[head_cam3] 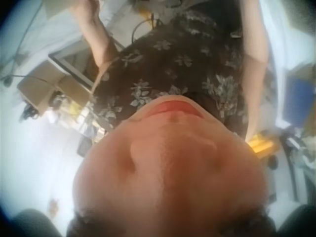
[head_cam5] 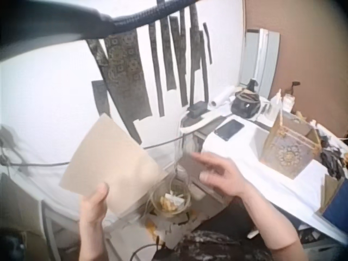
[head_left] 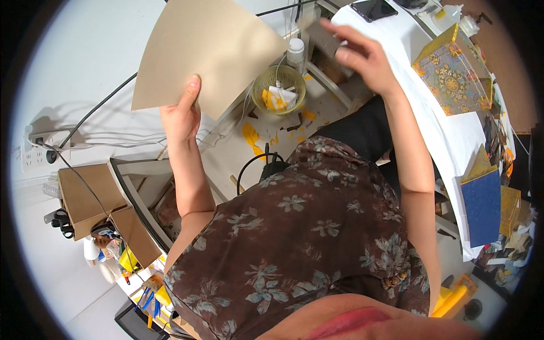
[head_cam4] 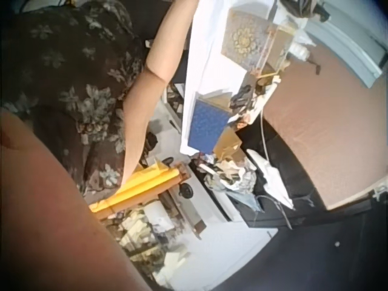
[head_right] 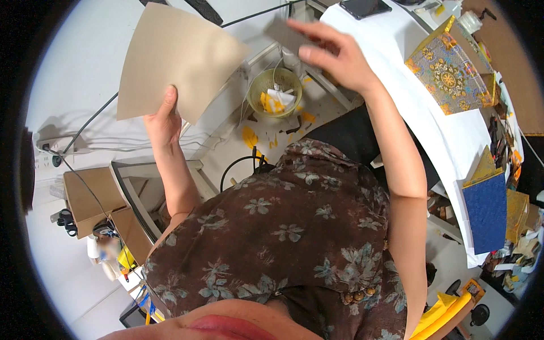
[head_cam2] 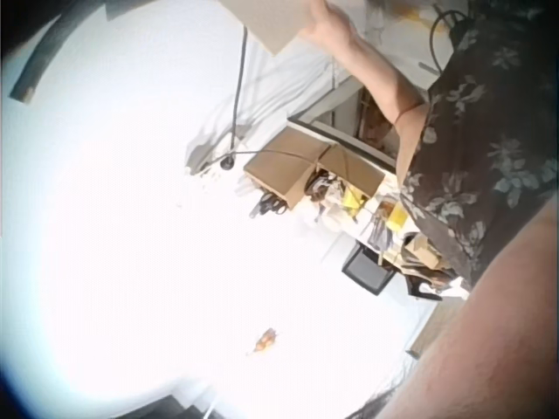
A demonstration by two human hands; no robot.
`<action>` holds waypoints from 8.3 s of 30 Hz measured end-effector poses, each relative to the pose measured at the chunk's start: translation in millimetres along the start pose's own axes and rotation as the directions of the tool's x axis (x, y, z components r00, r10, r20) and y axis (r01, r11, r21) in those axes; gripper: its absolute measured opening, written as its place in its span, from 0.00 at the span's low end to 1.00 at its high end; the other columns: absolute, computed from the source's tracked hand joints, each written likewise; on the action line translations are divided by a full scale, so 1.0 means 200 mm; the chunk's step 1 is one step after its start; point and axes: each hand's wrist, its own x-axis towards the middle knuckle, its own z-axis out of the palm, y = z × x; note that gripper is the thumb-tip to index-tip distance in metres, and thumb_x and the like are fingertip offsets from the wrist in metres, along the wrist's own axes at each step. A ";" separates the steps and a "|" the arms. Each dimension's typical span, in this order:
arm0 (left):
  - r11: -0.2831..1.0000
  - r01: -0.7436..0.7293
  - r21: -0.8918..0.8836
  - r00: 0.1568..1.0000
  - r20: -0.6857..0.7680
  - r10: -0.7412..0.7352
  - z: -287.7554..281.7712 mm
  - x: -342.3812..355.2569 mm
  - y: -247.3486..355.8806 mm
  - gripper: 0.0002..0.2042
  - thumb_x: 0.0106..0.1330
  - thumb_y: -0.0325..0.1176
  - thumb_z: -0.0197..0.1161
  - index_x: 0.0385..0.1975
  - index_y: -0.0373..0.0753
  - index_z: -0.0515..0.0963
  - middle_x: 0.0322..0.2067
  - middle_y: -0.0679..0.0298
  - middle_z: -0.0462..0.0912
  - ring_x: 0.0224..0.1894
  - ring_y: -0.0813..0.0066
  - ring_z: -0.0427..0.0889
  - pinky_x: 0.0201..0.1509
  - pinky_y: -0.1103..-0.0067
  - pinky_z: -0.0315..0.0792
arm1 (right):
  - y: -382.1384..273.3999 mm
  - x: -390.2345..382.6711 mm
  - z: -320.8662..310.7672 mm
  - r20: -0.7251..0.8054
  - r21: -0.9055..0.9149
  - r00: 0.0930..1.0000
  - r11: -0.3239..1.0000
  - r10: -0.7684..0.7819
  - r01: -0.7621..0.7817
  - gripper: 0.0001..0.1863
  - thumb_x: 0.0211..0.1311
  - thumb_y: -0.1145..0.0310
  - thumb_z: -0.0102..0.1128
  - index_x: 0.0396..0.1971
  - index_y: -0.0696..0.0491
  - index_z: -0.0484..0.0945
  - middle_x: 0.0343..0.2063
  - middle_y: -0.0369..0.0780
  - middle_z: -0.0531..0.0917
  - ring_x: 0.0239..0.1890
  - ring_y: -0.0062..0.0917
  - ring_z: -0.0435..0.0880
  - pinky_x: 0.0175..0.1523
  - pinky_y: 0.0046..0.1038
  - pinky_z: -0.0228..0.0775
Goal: The person irons a yellow patterned fabric piece, then sands the edges of a beige cardboard sheet using a sanding block. The person handles the fabric, cardboard, and decorative box components on a cluttered workbench.
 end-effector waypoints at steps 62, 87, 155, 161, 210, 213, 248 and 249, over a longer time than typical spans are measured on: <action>0.962 0.197 -0.187 0.972 -0.087 -0.216 0.49 -0.01 -0.15 0.26 0.66 0.21 0.60 0.64 0.37 0.62 0.53 0.57 0.76 0.50 0.64 0.80 0.44 0.70 0.81 | -0.17 0.11 -0.03 -0.145 -0.689 0.844 0.664 -0.517 0.289 0.31 0.50 0.68 0.73 0.59 0.49 0.78 0.54 0.43 0.77 0.53 0.31 0.78 0.54 0.29 0.72; 0.963 0.074 -0.260 0.994 -0.055 -0.091 0.55 0.00 -0.19 0.19 0.68 0.24 0.62 0.58 0.37 0.69 0.49 0.59 0.79 0.49 0.72 0.80 0.50 0.77 0.77 | -0.12 0.11 0.31 -0.437 0.128 0.894 0.977 -0.099 0.170 0.34 0.63 0.62 0.66 0.68 0.50 0.66 0.53 0.36 0.72 0.50 0.19 0.71 0.49 0.20 0.70; 0.952 0.052 -0.302 0.998 -0.021 -0.062 0.56 0.00 -0.09 0.26 0.65 0.19 0.59 0.64 0.33 0.62 0.56 0.54 0.74 0.57 0.64 0.76 0.61 0.68 0.72 | -0.17 0.24 0.04 -0.617 0.191 0.784 0.979 0.065 0.069 0.25 0.66 0.68 0.58 0.61 0.61 0.68 0.51 0.43 0.78 0.55 0.27 0.76 0.55 0.30 0.72; 0.941 0.035 -0.336 0.999 -0.026 -0.046 0.62 0.03 -0.14 0.24 0.66 0.20 0.60 0.62 0.33 0.64 0.55 0.55 0.74 0.57 0.64 0.75 0.63 0.68 0.70 | -0.28 0.24 0.23 -0.431 0.433 0.902 0.875 -0.012 0.218 0.24 0.72 0.68 0.50 0.64 0.63 0.64 0.54 0.40 0.77 0.54 0.21 0.75 0.60 0.23 0.66; 0.925 0.320 -0.206 0.915 0.322 -0.244 0.53 0.10 -0.02 0.25 0.71 0.36 0.59 0.63 0.33 0.64 0.59 0.57 0.74 0.61 0.66 0.73 0.62 0.71 0.69 | -0.27 -0.08 0.06 0.415 -0.868 0.782 0.055 -0.465 0.494 0.18 0.56 0.73 0.61 0.48 0.57 0.78 0.62 0.33 0.75 0.64 0.27 0.72 0.63 0.33 0.69; 0.921 0.290 -0.259 0.952 0.178 -0.250 0.60 0.10 -0.01 0.23 0.68 0.28 0.62 0.62 0.32 0.65 0.56 0.58 0.76 0.56 0.68 0.76 0.57 0.74 0.73 | -0.26 -0.12 0.04 0.395 -0.860 0.827 0.154 -0.400 0.486 0.24 0.53 0.75 0.63 0.54 0.54 0.76 0.63 0.34 0.73 0.65 0.28 0.71 0.65 0.34 0.67; 0.998 0.048 -0.049 0.969 0.243 -0.035 0.45 0.06 -0.23 0.20 0.65 0.17 0.61 0.57 0.34 0.71 0.53 0.58 0.77 0.55 0.69 0.77 0.59 0.73 0.73 | -0.46 -0.15 -0.20 0.046 -0.757 0.895 0.568 -0.445 0.321 0.33 0.46 0.70 0.72 0.58 0.49 0.78 0.55 0.43 0.77 0.54 0.36 0.78 0.58 0.32 0.70; 0.998 0.056 -0.021 0.963 0.267 -0.048 0.44 0.05 -0.22 0.20 0.65 0.17 0.61 0.57 0.33 0.71 0.53 0.58 0.78 0.54 0.69 0.77 0.59 0.73 0.73 | -0.43 -0.13 -0.27 0.093 -0.796 0.917 0.525 -0.387 0.302 0.33 0.48 0.69 0.70 0.59 0.49 0.78 0.54 0.43 0.78 0.54 0.36 0.78 0.58 0.33 0.70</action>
